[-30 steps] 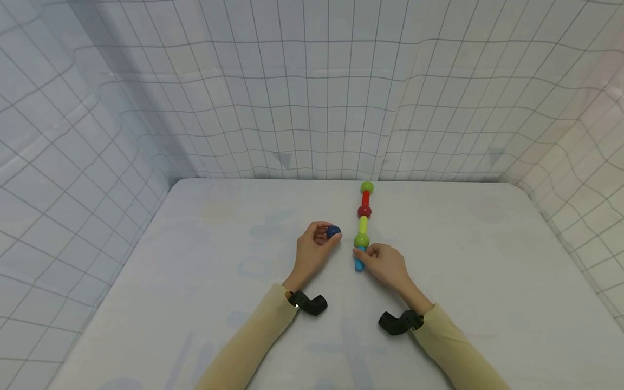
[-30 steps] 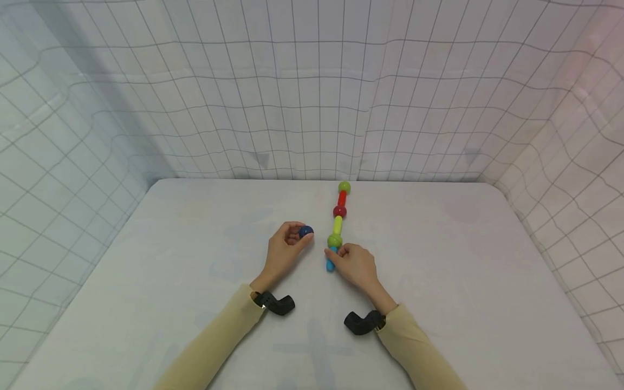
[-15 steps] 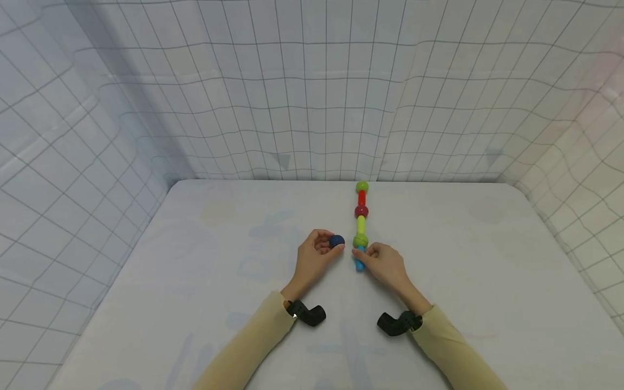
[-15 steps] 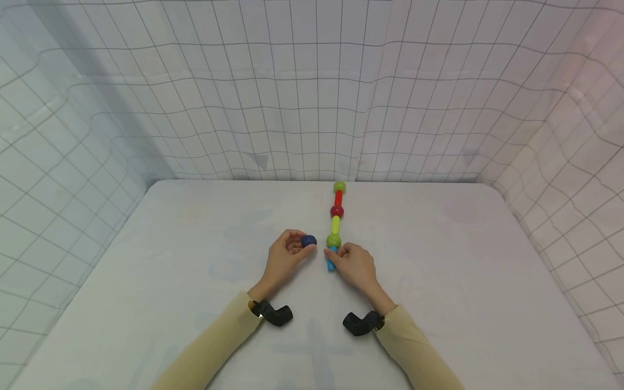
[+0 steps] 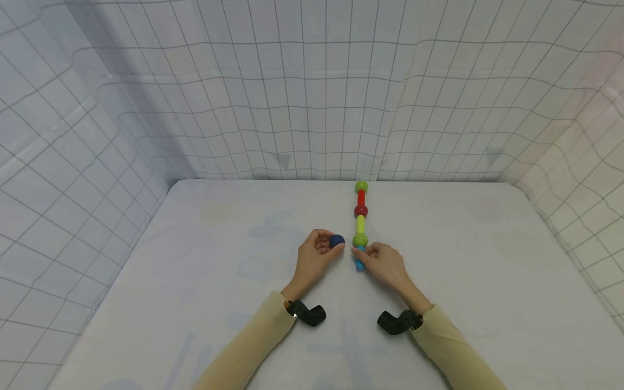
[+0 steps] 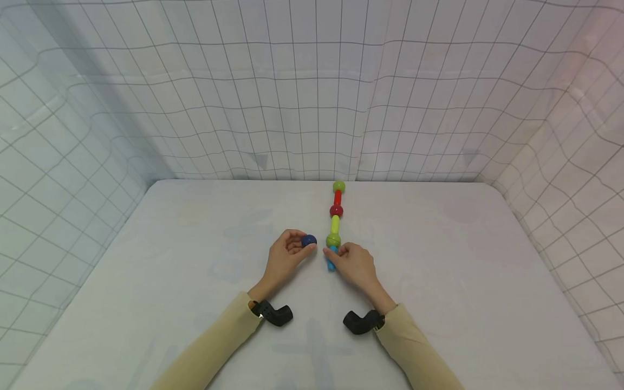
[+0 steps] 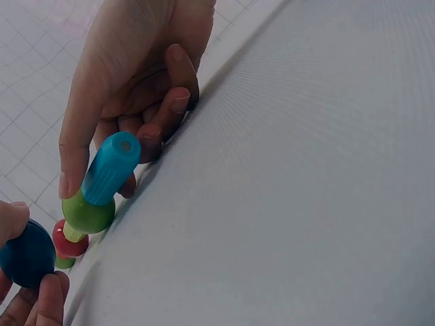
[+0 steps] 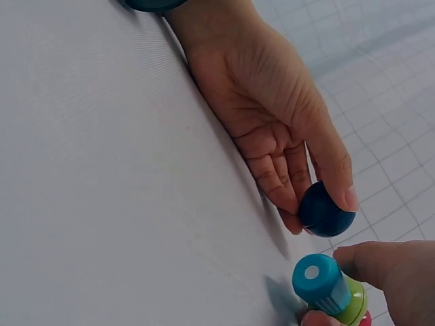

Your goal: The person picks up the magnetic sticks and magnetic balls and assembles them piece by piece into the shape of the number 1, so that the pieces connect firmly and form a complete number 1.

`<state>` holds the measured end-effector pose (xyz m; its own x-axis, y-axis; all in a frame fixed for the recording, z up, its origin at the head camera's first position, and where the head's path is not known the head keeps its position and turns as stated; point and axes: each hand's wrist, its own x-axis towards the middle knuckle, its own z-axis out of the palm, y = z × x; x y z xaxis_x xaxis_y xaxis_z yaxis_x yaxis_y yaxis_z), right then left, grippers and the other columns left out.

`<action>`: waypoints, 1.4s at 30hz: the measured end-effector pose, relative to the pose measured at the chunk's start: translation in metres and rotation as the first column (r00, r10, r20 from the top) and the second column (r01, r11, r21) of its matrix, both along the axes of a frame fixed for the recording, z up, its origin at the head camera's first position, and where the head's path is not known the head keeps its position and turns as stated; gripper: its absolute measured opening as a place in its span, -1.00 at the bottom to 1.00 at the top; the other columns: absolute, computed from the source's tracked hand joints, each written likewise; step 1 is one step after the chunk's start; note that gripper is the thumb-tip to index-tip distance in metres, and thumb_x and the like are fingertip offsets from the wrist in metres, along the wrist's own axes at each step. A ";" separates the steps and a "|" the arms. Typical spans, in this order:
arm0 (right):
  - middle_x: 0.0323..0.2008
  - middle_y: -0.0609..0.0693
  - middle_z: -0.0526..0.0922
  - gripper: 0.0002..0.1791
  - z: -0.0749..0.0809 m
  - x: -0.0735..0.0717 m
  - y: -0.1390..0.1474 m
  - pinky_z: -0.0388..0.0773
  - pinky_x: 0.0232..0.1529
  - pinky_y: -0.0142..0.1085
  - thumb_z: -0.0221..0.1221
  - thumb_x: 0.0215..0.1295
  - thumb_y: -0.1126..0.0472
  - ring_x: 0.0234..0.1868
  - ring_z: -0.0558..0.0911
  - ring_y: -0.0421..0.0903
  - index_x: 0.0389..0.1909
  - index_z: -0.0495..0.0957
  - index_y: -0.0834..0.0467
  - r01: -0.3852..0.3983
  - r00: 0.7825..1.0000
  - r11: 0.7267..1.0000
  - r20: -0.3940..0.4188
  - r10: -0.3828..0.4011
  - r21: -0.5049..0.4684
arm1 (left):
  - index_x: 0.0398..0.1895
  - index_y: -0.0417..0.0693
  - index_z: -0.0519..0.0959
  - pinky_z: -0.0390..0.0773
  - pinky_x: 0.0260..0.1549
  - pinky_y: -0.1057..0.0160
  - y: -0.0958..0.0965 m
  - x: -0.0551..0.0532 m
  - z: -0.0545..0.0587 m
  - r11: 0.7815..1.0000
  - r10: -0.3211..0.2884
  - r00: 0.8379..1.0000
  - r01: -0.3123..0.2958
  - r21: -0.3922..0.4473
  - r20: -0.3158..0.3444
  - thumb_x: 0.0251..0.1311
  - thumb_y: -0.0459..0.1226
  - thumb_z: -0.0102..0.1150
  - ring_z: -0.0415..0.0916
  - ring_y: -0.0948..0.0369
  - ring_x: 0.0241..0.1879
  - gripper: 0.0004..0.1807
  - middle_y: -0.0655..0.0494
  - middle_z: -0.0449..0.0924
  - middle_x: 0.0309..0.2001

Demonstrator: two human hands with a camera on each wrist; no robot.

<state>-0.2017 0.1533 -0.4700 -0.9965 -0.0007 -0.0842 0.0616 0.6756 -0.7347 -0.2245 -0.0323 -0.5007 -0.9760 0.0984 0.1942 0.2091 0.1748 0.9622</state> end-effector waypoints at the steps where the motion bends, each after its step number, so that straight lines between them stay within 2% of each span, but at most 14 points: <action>1: -0.66 -0.07 0.42 -0.57 0.000 0.000 0.001 0.19 -0.60 -0.37 0.18 0.24 -0.12 -0.62 0.37 -0.17 -0.48 0.55 0.21 -0.004 1.000 1.000 0.015 0.004 -0.001 | -0.09 -0.12 0.49 0.53 -0.25 0.34 0.000 0.000 0.000 1.000 -0.001 1.000 0.001 0.000 -0.001 0.06 -0.16 0.39 0.51 0.23 -0.26 -0.59 0.07 0.58 -0.23; 8: -0.69 -0.06 0.44 -0.60 0.003 -0.004 0.005 0.18 -0.61 -0.35 0.17 0.27 -0.10 -0.69 0.35 -0.17 -0.40 0.56 0.21 -0.024 0.992 0.998 0.122 0.030 -0.053 | -0.09 -0.12 0.49 0.53 -0.24 0.34 0.000 0.000 0.001 1.000 -0.001 1.000 0.001 -0.005 -0.004 0.07 -0.18 0.39 0.51 0.24 -0.25 -0.60 0.08 0.58 -0.22; 14: -0.65 -0.06 0.49 -0.60 0.003 -0.006 0.007 0.24 -0.59 -0.34 0.21 0.23 -0.11 -0.68 0.38 -0.17 -0.36 0.59 0.21 -0.013 0.987 0.996 0.159 0.027 -0.087 | -0.09 -0.14 0.48 0.54 -0.23 0.34 -0.001 0.000 0.001 1.000 -0.005 1.000 0.005 -0.014 -0.009 0.08 -0.18 0.38 0.51 0.24 -0.25 -0.61 0.07 0.58 -0.22; 22: -0.63 -0.01 0.53 -0.62 0.003 -0.006 0.004 0.32 -0.64 -0.34 0.23 0.23 -0.07 -0.77 0.44 -0.15 -0.37 0.57 0.21 0.001 0.975 0.980 0.219 0.044 -0.200 | -0.10 -0.14 0.49 0.54 -0.23 0.34 -0.001 -0.001 0.001 1.000 0.000 1.000 0.000 -0.009 -0.005 0.07 -0.19 0.39 0.51 0.25 -0.26 -0.61 0.07 0.58 -0.22; 31: -0.68 -0.03 0.55 -0.63 -0.001 -0.005 0.002 0.26 -0.68 -0.36 0.23 0.22 -0.06 -0.80 0.47 -0.15 -0.39 0.55 0.20 -0.011 0.983 0.988 0.179 0.039 -0.156 | -0.11 -0.15 0.49 0.54 -0.23 0.35 -0.001 -0.001 0.000 1.000 0.006 1.000 -0.006 -0.013 -0.017 0.08 -0.18 0.38 0.52 0.23 -0.26 -0.61 0.07 0.59 -0.23; 42: -0.69 -0.03 0.56 -0.62 0.000 -0.005 0.000 0.27 -0.70 -0.37 0.25 0.20 -0.07 -0.80 0.47 -0.14 -0.38 0.55 0.21 0.002 0.984 0.989 0.177 0.024 -0.149 | -0.10 -0.16 0.48 0.54 -0.23 0.34 -0.001 -0.001 0.001 1.000 -0.003 1.000 0.003 -0.008 -0.021 0.07 -0.17 0.39 0.53 0.21 -0.24 -0.59 0.04 0.59 -0.22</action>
